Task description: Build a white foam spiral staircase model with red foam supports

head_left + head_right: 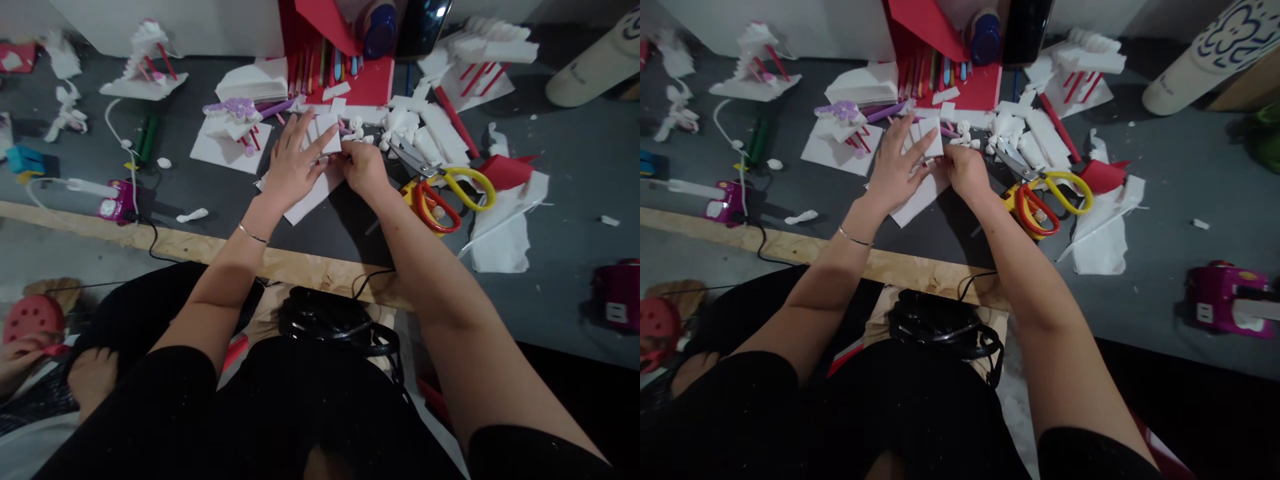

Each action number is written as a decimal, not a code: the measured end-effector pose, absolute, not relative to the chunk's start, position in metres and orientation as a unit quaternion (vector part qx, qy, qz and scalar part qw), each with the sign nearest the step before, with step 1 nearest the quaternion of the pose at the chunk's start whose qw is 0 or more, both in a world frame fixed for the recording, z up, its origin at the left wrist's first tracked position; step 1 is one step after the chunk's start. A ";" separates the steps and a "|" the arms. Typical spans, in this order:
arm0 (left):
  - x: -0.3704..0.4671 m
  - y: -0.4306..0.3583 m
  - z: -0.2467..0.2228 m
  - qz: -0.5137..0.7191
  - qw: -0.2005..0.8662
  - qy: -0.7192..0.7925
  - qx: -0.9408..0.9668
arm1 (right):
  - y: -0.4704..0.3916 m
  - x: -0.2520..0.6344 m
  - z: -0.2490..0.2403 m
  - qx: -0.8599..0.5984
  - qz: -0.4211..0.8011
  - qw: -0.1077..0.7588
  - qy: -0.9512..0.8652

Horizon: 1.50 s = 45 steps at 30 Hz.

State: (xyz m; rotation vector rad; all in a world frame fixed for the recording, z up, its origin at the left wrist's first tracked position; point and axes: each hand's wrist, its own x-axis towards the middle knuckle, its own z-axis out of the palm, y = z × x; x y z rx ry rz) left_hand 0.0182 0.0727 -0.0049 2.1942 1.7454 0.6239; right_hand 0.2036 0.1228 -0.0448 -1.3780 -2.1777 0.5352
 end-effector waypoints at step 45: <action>0.021 0.079 -0.027 0.202 0.086 0.600 0.769 | 0.143 0.212 -0.053 -0.432 0.223 0.271 -0.831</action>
